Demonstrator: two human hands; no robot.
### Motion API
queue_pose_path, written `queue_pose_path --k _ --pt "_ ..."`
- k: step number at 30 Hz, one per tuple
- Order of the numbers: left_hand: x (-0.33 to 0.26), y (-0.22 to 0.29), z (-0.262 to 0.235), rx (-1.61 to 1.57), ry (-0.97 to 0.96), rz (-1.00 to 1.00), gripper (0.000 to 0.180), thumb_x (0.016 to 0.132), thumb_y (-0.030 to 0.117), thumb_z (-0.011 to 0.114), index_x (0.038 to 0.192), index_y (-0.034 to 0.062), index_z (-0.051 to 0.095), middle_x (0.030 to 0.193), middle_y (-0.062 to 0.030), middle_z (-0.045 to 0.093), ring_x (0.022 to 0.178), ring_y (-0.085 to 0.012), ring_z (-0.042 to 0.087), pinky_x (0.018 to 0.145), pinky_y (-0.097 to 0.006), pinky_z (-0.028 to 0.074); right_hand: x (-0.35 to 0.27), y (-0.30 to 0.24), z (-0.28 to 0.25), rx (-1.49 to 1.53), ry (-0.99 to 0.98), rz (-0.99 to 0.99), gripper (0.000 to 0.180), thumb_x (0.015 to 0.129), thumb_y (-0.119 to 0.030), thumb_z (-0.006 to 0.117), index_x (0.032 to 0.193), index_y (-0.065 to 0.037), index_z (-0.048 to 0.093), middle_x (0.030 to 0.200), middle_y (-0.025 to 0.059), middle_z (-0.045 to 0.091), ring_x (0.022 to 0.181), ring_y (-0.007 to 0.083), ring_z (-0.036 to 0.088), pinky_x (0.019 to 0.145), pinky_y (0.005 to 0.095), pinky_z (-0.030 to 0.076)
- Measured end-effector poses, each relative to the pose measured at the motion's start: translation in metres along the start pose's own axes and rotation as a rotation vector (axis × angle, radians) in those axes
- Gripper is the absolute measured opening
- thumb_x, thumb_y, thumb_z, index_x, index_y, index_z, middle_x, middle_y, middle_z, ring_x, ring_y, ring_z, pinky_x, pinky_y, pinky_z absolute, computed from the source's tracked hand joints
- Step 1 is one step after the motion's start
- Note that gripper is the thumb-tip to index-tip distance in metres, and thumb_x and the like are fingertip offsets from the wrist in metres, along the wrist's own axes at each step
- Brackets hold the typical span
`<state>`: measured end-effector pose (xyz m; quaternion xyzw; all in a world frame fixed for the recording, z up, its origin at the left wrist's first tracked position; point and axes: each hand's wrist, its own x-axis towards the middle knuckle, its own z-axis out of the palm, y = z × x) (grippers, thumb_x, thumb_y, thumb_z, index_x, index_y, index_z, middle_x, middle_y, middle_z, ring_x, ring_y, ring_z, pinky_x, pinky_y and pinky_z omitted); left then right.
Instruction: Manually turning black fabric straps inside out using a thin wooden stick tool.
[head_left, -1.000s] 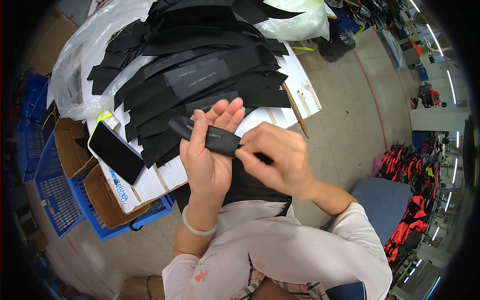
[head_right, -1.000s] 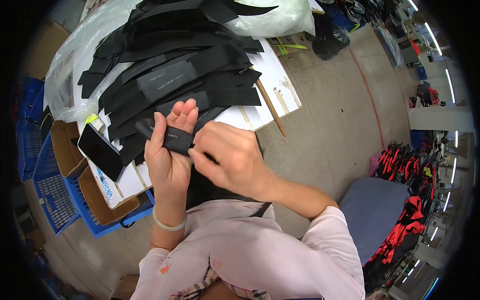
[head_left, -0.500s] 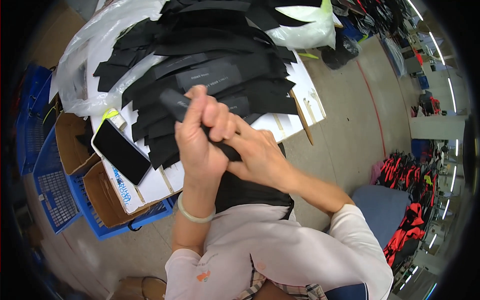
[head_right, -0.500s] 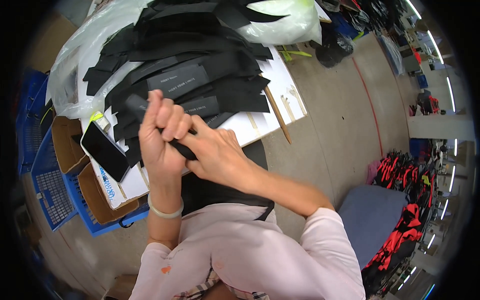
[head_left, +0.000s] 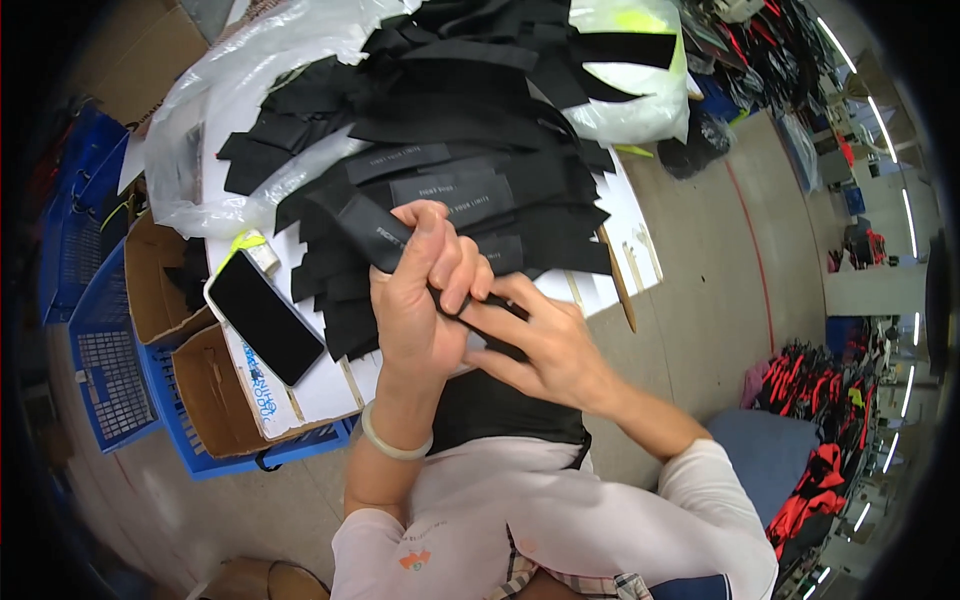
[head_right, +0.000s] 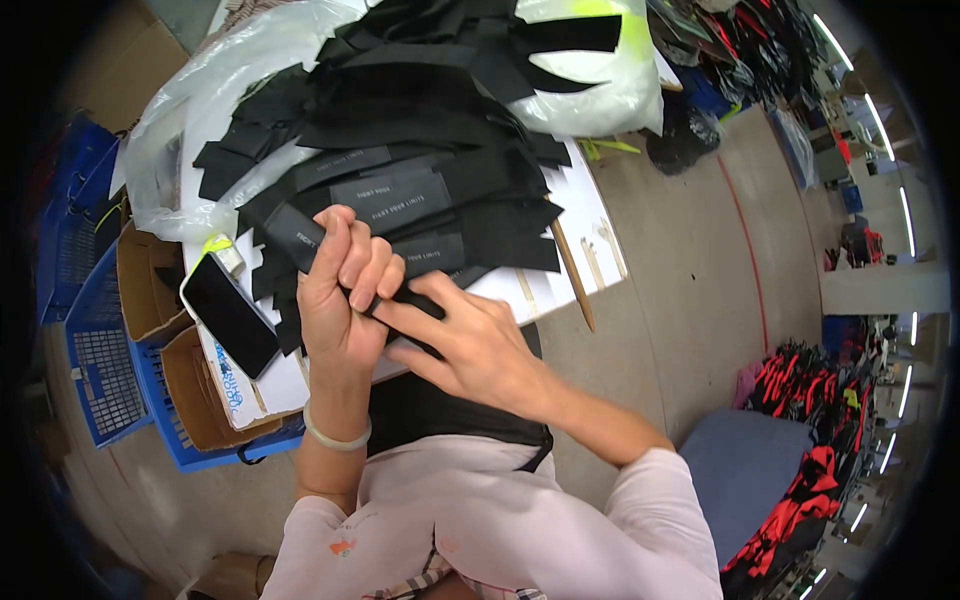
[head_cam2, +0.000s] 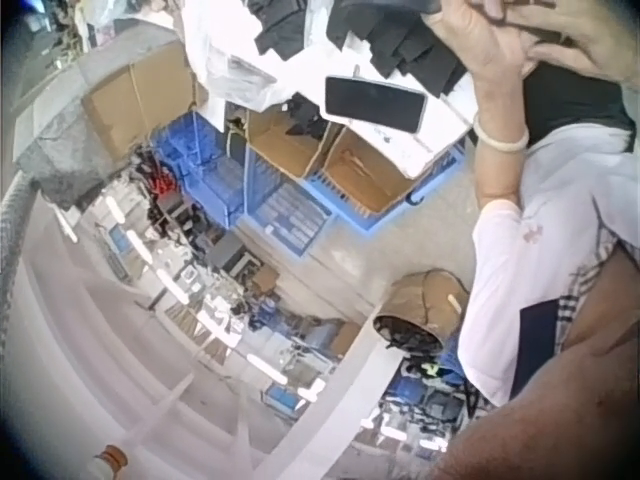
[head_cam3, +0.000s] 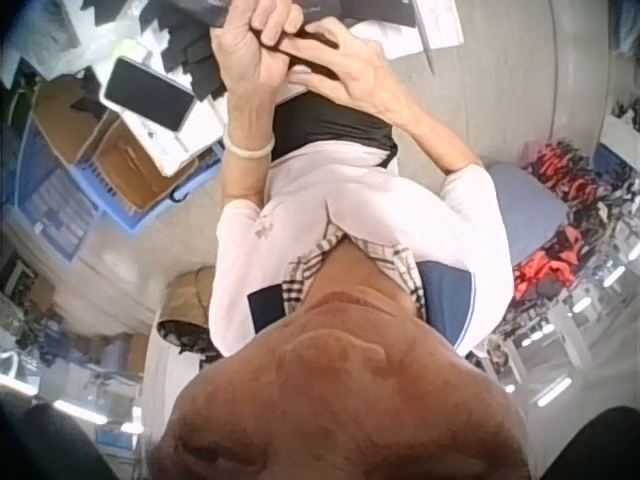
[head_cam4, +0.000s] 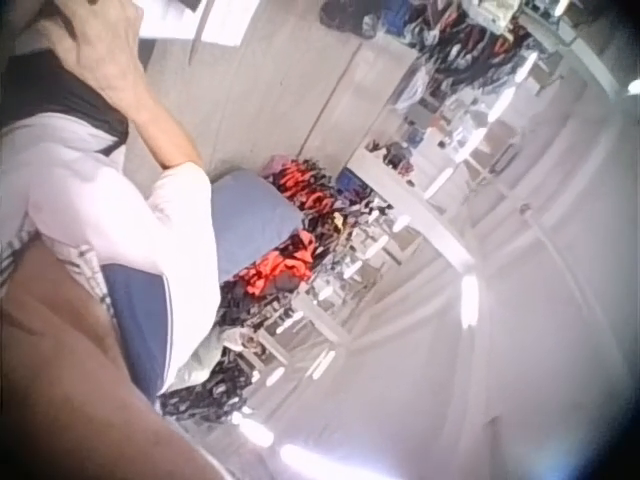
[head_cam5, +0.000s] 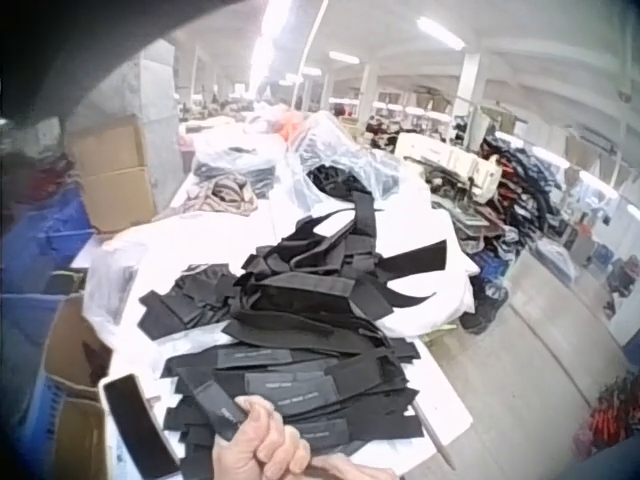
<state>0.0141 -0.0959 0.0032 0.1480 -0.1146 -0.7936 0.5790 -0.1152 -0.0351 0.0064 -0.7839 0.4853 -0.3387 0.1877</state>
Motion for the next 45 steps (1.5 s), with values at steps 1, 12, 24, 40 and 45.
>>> queue_pose_path --k 1,12,24,40,45 --pt "0.000 0.001 0.003 0.020 -0.016 0.013 0.014 0.094 0.018 0.052 0.089 0.0049 0.052 0.056 0.0031 0.035 0.043 -0.0076 0.035 0.047 -0.026 0.039 -0.007 0.001 -0.005 0.023 -0.006 0.021 0.042 0.068 -0.021 0.075 0.108 -0.014 0.065 0.090 0.0101 0.054 0.060 0.0219 0.057 0.052 0.0321 0.048" --pt "-0.022 -0.029 0.009 0.533 -0.252 -0.118 0.021 0.092 0.018 0.057 0.095 -0.0029 0.058 0.064 -0.0022 0.052 0.051 -0.0063 0.047 0.049 -0.022 0.043 0.001 0.013 -0.082 0.440 0.240 0.183 0.028 0.070 -0.012 0.074 0.096 -0.003 0.068 0.097 0.0100 0.062 0.093 0.0184 0.058 0.079 0.0303 0.047" --pt "-0.058 -0.069 0.005 0.965 -0.171 -0.222 0.017 0.091 0.015 0.056 0.094 -0.0014 0.059 0.064 -0.0016 0.054 0.055 -0.0078 0.051 0.049 -0.023 0.041 0.042 -0.004 -0.087 0.417 0.244 0.367 0.015 0.076 -0.008 0.072 0.068 0.001 0.062 0.066 0.0002 0.058 0.062 0.0046 0.050 0.056 0.0203 0.038" --pt "-0.040 -0.057 0.016 0.354 -0.157 -0.548 0.037 0.096 0.022 0.045 0.109 -0.0129 0.050 0.099 -0.0256 0.063 0.081 -0.0323 0.067 0.076 -0.039 0.055 0.030 0.063 -0.068 0.774 0.041 0.597 0.031 0.070 -0.016 0.077 0.053 -0.005 0.054 0.051 -0.0022 0.048 0.047 0.0047 0.039 0.044 0.0222 0.029" --pt "-0.041 -0.055 0.006 0.512 -0.153 -0.504 0.026 0.094 0.017 0.051 0.097 -0.0086 0.055 0.087 -0.0208 0.065 0.065 -0.0270 0.067 0.062 -0.035 0.056 0.039 0.064 -0.056 0.839 0.171 0.582 0.023 0.068 -0.014 0.078 0.058 -0.003 0.060 0.054 0.0016 0.055 0.048 0.0066 0.045 0.045 0.0210 0.033"
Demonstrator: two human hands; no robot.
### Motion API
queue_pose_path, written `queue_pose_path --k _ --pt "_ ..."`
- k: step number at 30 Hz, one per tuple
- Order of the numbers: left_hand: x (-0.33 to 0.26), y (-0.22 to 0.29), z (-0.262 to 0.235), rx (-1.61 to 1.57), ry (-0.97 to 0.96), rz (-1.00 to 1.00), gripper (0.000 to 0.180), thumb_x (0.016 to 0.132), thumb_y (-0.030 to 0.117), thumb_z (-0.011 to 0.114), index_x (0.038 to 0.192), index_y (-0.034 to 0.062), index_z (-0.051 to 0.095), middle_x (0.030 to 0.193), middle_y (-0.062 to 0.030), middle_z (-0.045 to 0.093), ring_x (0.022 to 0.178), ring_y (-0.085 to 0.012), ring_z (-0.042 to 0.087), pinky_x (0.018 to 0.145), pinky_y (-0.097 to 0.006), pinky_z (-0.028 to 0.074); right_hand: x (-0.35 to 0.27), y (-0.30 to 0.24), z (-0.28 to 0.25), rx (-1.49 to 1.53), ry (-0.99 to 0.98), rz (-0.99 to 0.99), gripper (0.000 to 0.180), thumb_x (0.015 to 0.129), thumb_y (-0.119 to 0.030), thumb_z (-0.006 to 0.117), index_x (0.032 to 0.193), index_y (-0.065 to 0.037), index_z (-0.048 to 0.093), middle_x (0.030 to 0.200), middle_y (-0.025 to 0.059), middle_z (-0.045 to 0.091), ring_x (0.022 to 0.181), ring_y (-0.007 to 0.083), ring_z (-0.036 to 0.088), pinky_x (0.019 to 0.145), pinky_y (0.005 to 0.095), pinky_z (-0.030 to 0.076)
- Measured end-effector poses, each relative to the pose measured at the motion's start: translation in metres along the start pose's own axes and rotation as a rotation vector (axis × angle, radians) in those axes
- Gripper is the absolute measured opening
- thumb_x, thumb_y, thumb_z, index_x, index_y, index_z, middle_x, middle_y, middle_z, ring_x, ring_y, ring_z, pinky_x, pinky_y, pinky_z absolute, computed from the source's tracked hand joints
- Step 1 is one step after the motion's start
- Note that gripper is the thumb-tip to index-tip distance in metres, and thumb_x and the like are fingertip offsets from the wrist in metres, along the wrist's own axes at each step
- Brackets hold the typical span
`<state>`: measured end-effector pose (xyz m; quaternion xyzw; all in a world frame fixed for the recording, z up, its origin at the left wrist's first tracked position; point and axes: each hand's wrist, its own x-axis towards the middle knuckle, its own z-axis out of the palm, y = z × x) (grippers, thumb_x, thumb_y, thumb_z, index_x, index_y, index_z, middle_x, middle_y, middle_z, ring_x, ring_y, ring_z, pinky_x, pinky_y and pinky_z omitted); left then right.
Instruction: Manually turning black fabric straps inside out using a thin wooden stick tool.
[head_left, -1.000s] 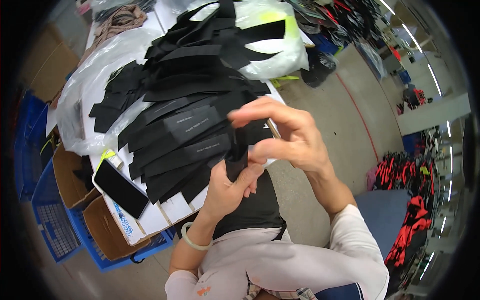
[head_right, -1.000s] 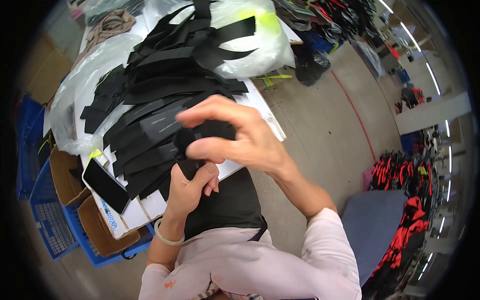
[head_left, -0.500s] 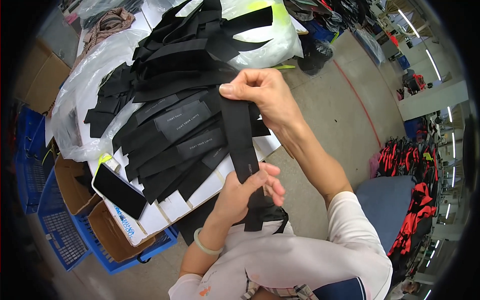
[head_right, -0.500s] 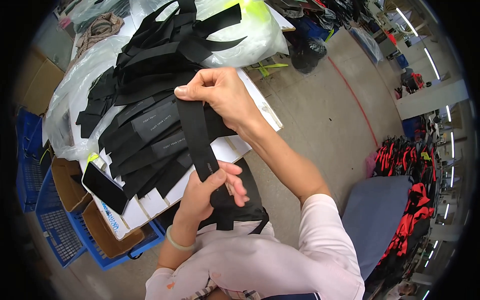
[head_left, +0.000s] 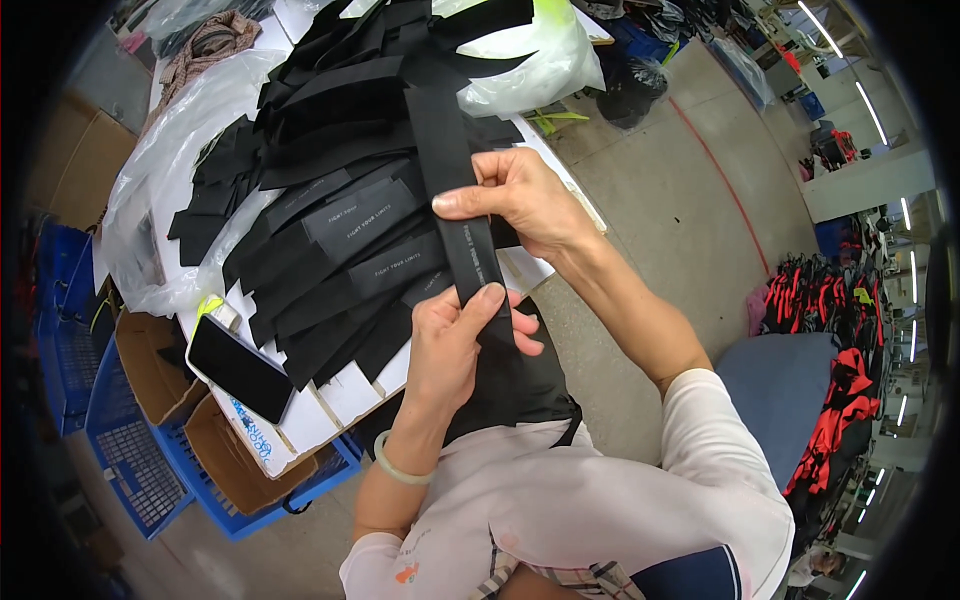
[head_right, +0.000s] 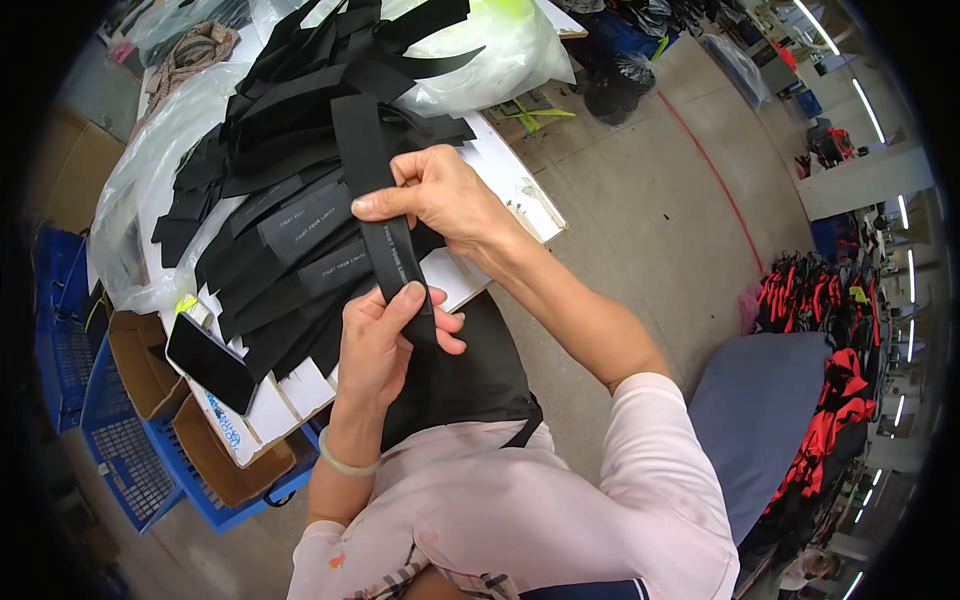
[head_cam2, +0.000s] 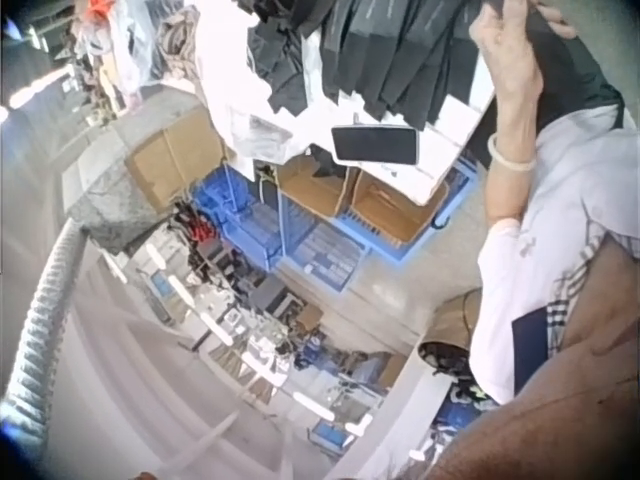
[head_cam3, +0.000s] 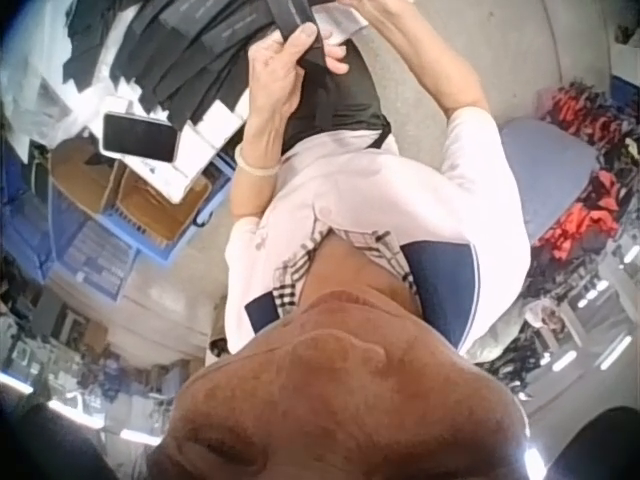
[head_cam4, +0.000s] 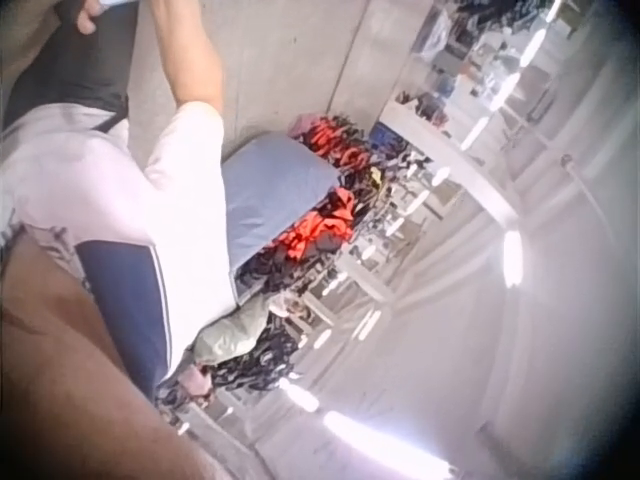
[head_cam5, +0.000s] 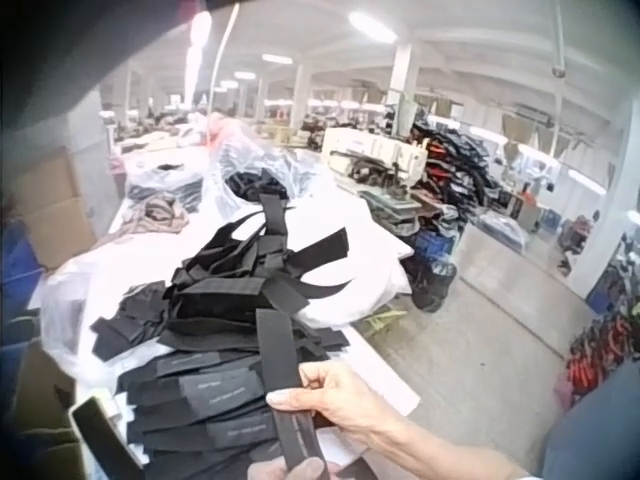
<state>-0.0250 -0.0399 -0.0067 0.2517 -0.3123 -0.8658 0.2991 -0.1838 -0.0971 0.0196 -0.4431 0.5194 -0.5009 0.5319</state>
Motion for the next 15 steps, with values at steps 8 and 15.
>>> queue_pose_path --k 8,15 --pt "0.005 0.001 0.006 -0.030 0.078 0.003 0.021 0.091 0.015 0.055 0.094 -0.0061 0.057 0.076 -0.0139 0.064 0.058 -0.0203 0.064 0.052 -0.029 0.055 0.006 -0.003 -0.002 0.143 0.102 0.024 0.026 0.083 -0.012 0.067 0.060 -0.006 0.057 0.061 -0.0008 0.057 0.052 0.0045 0.050 0.048 0.0192 0.041" --pt "0.005 -0.008 0.012 0.104 0.129 0.119 0.019 0.092 0.017 0.055 0.094 -0.0020 0.056 0.070 -0.0090 0.061 0.056 -0.0152 0.063 0.046 -0.024 0.051 0.006 -0.004 0.018 0.147 0.314 -0.105 0.038 0.086 -0.013 0.063 0.054 -0.011 0.042 0.055 -0.0086 0.039 0.048 0.0003 0.032 0.042 0.0213 0.025"
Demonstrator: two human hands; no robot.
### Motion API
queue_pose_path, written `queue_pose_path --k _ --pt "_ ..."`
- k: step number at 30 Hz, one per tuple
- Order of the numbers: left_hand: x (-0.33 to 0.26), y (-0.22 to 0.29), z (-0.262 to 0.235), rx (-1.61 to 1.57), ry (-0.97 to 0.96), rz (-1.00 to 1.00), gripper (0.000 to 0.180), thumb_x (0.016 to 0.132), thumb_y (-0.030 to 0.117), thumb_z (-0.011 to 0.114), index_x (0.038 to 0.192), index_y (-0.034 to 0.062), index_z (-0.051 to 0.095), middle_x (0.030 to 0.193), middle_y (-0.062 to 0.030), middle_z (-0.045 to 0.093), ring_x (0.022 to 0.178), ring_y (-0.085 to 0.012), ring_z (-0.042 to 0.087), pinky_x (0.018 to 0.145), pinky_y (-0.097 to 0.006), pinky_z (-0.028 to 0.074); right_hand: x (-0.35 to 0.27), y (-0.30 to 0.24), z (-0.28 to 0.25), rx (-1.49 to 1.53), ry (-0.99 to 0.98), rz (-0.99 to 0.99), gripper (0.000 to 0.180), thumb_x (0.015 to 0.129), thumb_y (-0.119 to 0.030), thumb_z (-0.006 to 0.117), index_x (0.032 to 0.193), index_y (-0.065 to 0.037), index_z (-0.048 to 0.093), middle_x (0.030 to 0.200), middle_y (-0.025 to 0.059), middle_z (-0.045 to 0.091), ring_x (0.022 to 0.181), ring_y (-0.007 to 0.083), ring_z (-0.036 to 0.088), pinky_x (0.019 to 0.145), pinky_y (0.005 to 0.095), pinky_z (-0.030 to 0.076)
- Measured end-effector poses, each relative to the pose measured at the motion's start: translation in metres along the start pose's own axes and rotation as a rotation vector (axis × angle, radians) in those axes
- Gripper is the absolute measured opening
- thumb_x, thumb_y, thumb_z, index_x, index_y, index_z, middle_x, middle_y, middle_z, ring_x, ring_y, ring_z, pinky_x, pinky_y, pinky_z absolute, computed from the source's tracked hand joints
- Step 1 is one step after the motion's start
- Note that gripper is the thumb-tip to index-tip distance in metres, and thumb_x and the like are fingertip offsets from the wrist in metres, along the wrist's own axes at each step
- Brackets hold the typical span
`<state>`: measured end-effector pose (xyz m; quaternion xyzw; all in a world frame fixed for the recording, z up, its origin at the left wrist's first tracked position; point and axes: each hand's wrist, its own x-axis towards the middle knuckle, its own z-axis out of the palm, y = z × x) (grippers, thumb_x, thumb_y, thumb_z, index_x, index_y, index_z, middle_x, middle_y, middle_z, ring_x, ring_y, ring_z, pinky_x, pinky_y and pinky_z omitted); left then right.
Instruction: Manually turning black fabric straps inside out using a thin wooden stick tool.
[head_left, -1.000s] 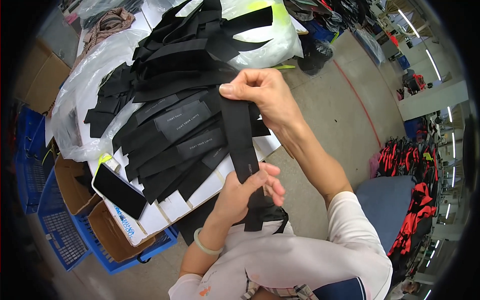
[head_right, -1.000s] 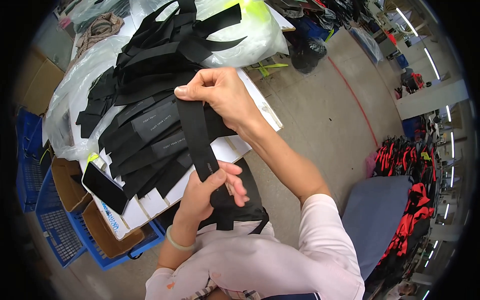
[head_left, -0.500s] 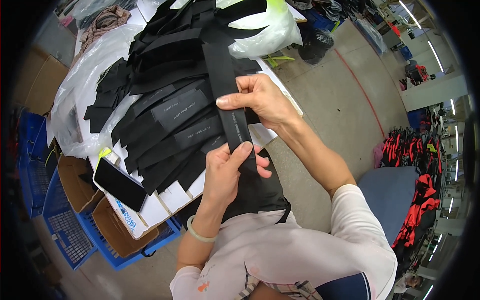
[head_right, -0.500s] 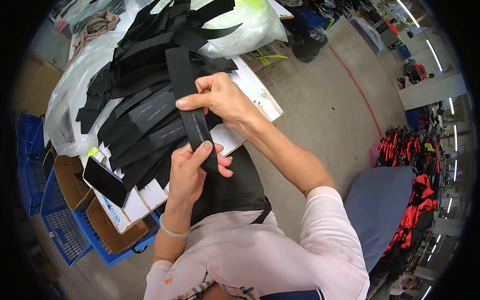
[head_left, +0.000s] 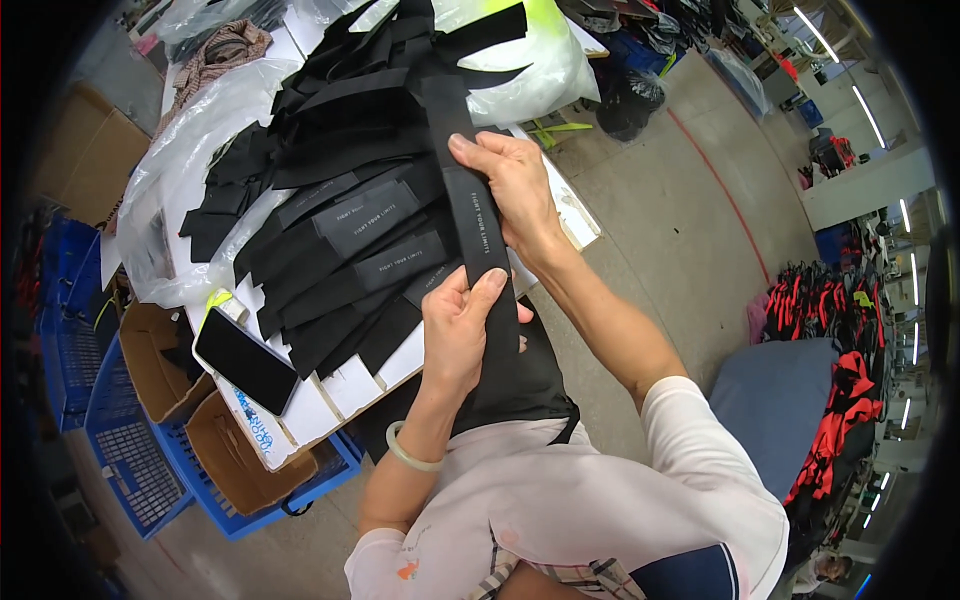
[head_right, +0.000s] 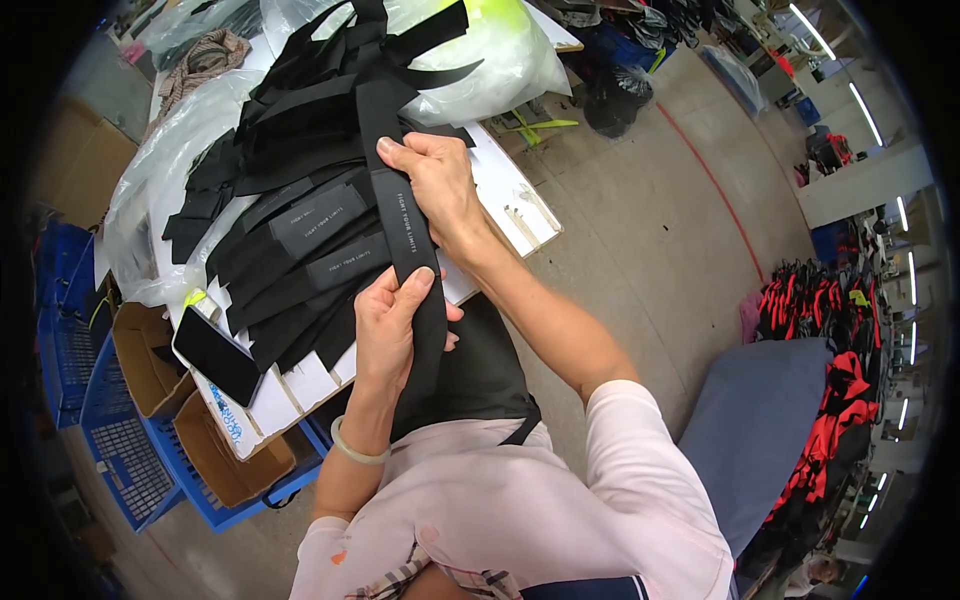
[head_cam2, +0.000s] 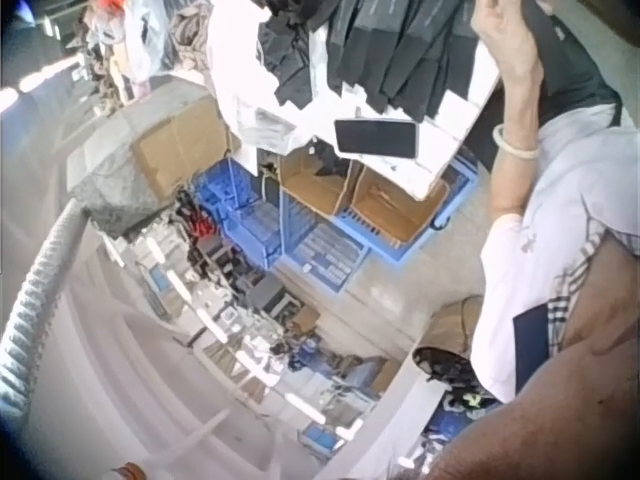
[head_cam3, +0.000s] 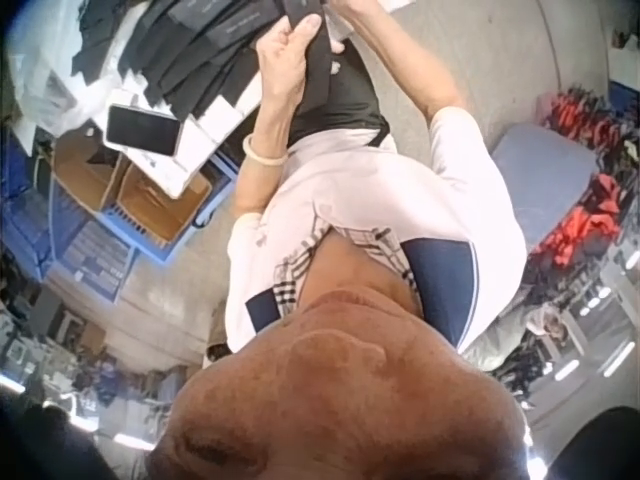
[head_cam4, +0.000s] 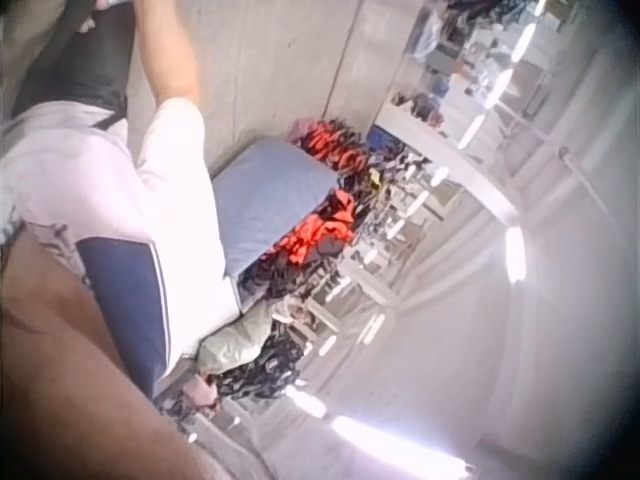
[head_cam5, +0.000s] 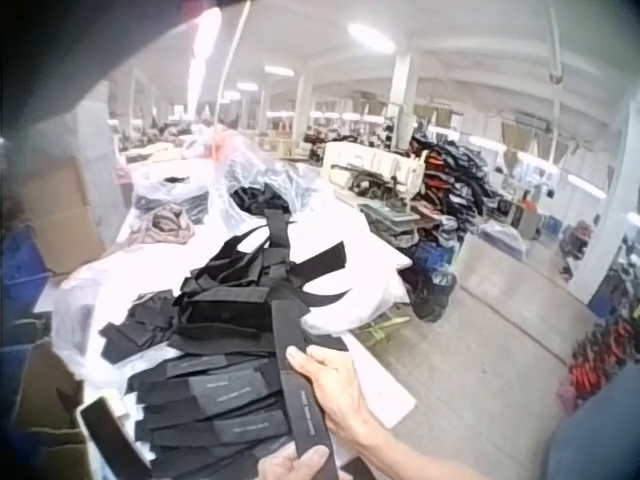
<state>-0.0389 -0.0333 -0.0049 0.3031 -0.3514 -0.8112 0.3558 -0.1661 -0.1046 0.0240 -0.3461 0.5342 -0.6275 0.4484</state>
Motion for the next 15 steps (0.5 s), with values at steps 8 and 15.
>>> queue_pose_path --k 8,15 --pt "0.006 0.003 0.005 -0.140 -0.008 0.153 0.022 0.094 0.014 0.050 0.096 -0.0063 0.056 0.075 -0.0172 0.065 0.057 -0.0214 0.065 0.051 -0.029 0.054 -0.003 -0.011 0.006 -0.159 0.027 -0.289 0.042 0.086 -0.014 0.064 0.053 -0.011 0.037 0.055 -0.0103 0.034 0.052 0.0000 0.026 0.044 0.0219 0.019" --pt "-0.002 -0.001 0.003 -0.050 0.027 0.121 0.018 0.092 0.011 0.052 0.095 -0.0074 0.055 0.076 -0.0189 0.065 0.059 -0.0223 0.066 0.056 -0.030 0.056 -0.002 -0.005 0.006 0.075 -0.004 -0.082 0.035 0.086 -0.016 0.064 0.056 -0.010 0.048 0.056 -0.0080 0.044 0.049 -0.0003 0.035 0.043 0.0193 0.025"
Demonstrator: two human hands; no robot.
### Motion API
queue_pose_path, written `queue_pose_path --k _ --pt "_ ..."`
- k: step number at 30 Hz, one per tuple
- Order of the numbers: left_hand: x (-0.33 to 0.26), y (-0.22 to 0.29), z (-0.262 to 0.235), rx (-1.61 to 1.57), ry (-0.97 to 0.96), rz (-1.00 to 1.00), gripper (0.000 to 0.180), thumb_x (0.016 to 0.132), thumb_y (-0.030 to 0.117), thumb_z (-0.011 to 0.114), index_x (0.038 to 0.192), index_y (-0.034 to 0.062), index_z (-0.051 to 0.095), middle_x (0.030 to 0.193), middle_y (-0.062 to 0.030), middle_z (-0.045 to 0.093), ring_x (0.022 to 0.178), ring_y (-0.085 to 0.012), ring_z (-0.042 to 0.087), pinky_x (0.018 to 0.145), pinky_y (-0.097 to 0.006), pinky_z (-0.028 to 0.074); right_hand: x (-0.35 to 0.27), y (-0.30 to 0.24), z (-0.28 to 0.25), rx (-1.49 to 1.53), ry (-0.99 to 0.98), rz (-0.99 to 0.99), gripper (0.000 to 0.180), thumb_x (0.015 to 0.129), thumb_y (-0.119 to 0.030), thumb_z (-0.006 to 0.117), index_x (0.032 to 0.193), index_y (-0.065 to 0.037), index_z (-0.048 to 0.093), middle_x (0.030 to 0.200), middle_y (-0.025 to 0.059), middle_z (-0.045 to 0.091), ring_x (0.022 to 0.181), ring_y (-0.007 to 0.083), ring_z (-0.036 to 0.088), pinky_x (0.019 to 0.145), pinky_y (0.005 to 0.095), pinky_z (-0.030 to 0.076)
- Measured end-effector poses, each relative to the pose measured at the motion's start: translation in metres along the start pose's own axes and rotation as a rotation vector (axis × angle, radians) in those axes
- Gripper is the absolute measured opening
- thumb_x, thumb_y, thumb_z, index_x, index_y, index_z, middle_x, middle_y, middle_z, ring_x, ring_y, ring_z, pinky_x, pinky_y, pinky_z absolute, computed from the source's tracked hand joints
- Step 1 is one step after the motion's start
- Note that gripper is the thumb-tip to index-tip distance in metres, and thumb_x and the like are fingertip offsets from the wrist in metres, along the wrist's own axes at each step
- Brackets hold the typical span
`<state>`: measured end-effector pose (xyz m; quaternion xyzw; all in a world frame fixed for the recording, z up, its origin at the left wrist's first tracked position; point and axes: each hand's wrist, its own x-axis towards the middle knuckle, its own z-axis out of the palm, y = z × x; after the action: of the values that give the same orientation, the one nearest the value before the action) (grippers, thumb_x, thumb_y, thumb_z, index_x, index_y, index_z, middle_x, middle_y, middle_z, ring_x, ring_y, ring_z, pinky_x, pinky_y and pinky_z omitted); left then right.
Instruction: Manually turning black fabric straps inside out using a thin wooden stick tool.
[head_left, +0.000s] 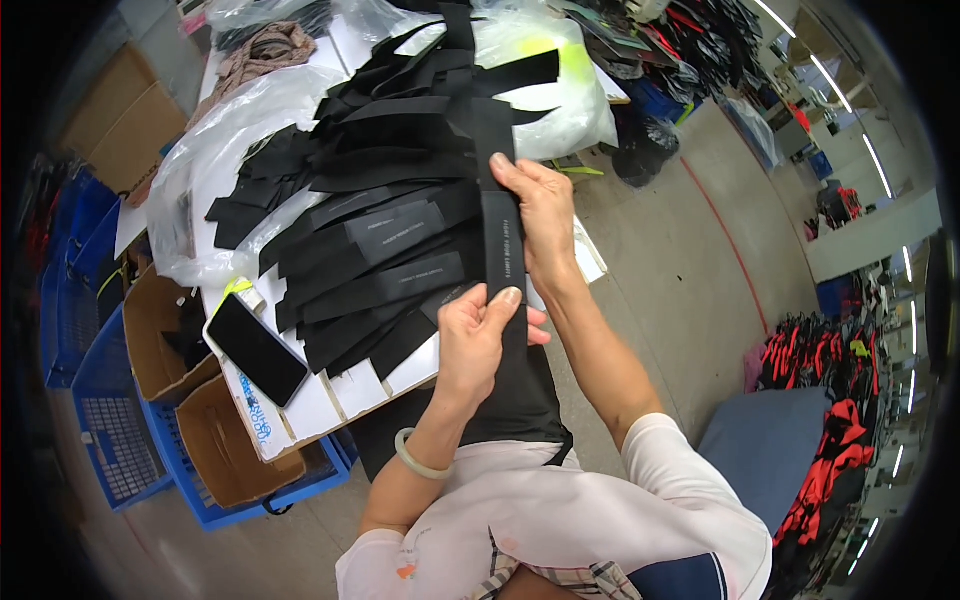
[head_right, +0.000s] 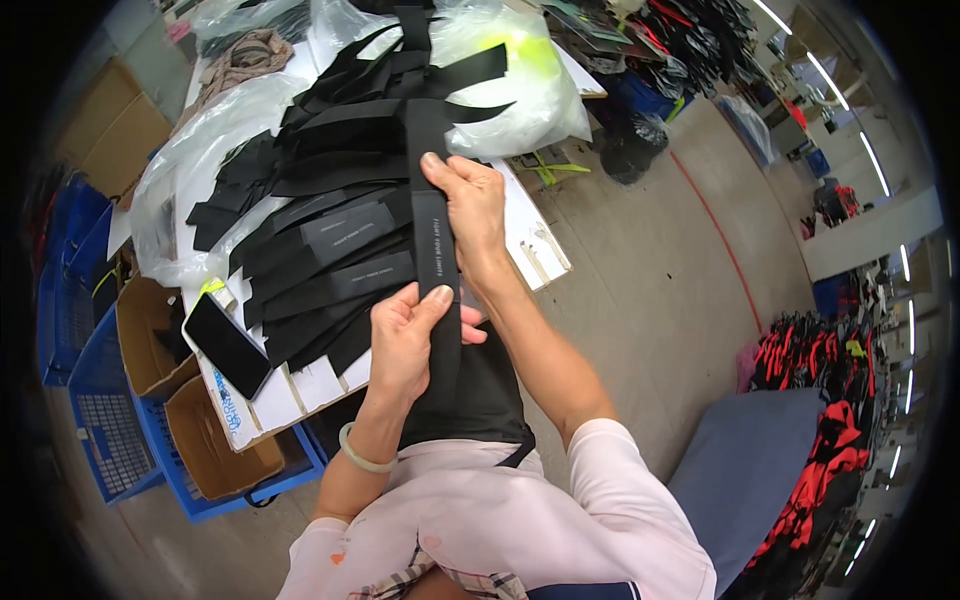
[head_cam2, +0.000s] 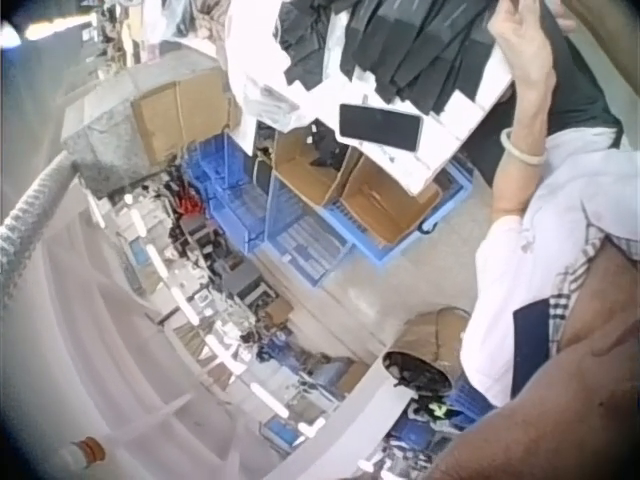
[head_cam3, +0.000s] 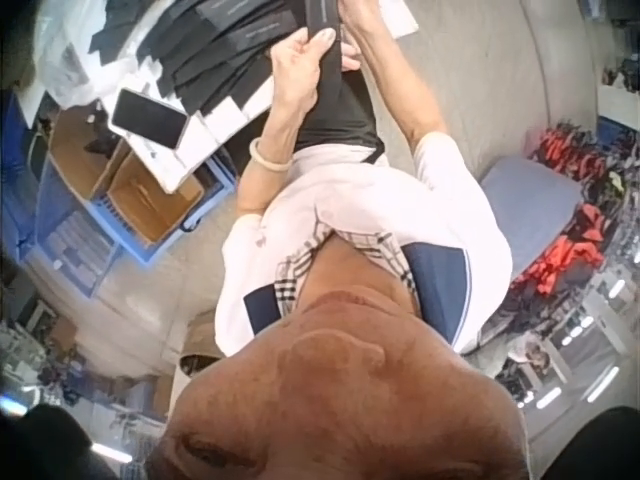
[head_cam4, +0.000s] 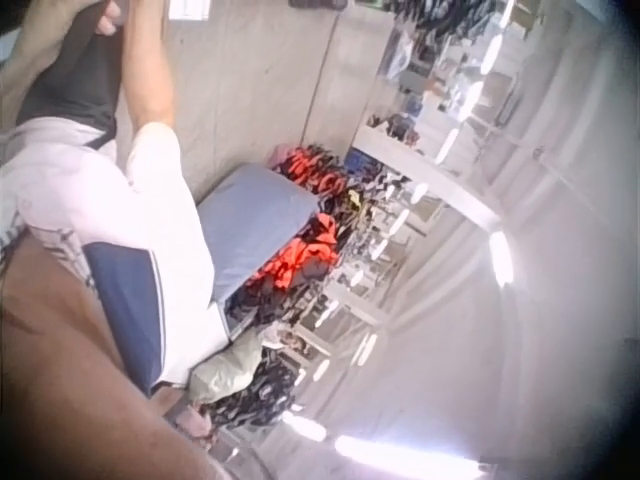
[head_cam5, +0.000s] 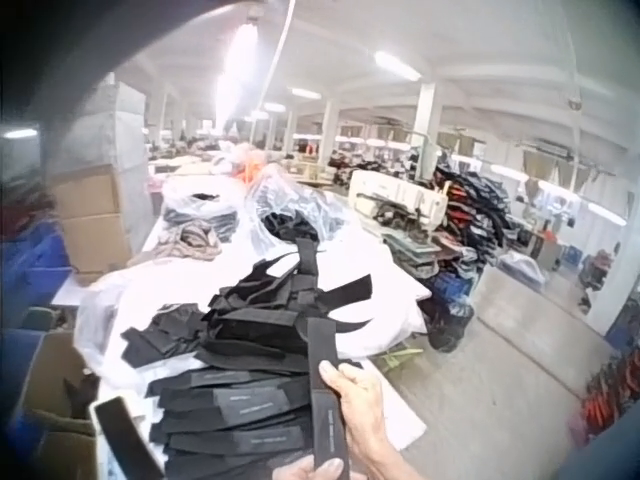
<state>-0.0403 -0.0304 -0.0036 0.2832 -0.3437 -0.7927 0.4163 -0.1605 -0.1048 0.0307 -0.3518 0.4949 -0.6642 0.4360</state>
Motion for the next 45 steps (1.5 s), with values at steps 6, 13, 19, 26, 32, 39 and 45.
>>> queue_pose_path --k 6,13,19,26,32,39,45 --pt "-0.005 -0.008 0.004 0.008 0.065 0.082 0.017 0.092 0.012 0.056 0.090 -0.0048 0.054 0.075 -0.0179 0.065 0.058 -0.0215 0.066 0.053 -0.025 0.051 -0.004 -0.001 0.000 0.004 -0.052 0.002 0.020 0.087 -0.018 0.064 0.072 -0.006 0.060 0.067 -0.0031 0.058 0.053 0.0007 0.044 0.046 0.0175 0.032" --pt "0.016 -0.037 -0.005 0.237 0.457 0.470 0.018 0.093 0.013 0.056 0.083 -0.0010 0.053 0.066 0.0007 0.052 0.058 -0.0041 0.043 0.050 -0.019 0.035 -0.030 0.005 0.007 -0.151 -0.513 0.180 0.007 0.081 -0.007 0.067 0.085 -0.001 0.065 0.076 -0.0035 0.060 0.069 0.0022 0.049 0.062 0.0181 0.040" --pt "0.015 -0.033 -0.017 0.216 0.373 0.486 0.022 0.093 0.013 0.054 0.106 -0.0047 0.056 0.087 -0.0110 0.066 0.076 -0.0111 0.060 0.069 -0.023 0.048 0.050 -0.006 0.049 -0.765 -0.902 0.035 0.023 0.076 -0.011 0.070 0.095 0.002 0.067 0.074 0.0013 0.064 0.070 0.0051 0.054 0.064 0.0222 0.044" --pt "0.023 -0.031 -0.058 0.239 0.390 0.286 0.021 0.093 0.011 0.053 0.108 -0.0044 0.055 0.092 -0.0129 0.065 0.078 -0.0142 0.063 0.069 -0.024 0.051 0.067 0.054 0.049 -1.072 -0.747 -0.595 0.022 0.068 -0.015 0.074 0.085 -0.003 0.065 0.083 0.0076 0.058 0.079 0.0234 0.057 0.070 0.0317 0.045" --pt "0.021 -0.033 -0.062 0.290 0.401 0.326 0.021 0.091 0.008 0.054 0.107 -0.0049 0.055 0.087 -0.0152 0.067 0.074 -0.0174 0.066 0.066 -0.027 0.053 0.058 0.034 0.100 -1.006 -0.657 -0.874 0.017 0.068 -0.006 0.071 0.083 -0.003 0.065 0.084 0.0074 0.059 0.082 0.0263 0.055 0.075 0.0353 0.043" --pt "-0.004 -0.010 -0.061 0.303 0.259 0.260 0.020 0.093 0.010 0.051 0.108 -0.0029 0.056 0.083 -0.0095 0.065 0.067 -0.0105 0.062 0.059 -0.022 0.050 0.102 0.016 0.152 -0.917 -0.506 -0.736 0.011 0.072 -0.008 0.068 0.082 -0.004 0.066 0.071 0.0088 0.061 0.068 0.0267 0.061 0.063 0.0359 0.049" --pt "-0.013 -0.005 -0.057 0.283 0.230 0.289 0.017 0.093 0.009 0.051 0.105 -0.0009 0.058 0.076 -0.0069 0.064 0.061 -0.0086 0.059 0.054 -0.022 0.048 0.076 0.041 0.154 -1.181 -0.622 -0.700 0.015 0.072 -0.015 0.072 0.081 -0.004 0.066 0.070 0.0083 0.062 0.065 0.0232 0.062 0.059 0.0334 0.048"
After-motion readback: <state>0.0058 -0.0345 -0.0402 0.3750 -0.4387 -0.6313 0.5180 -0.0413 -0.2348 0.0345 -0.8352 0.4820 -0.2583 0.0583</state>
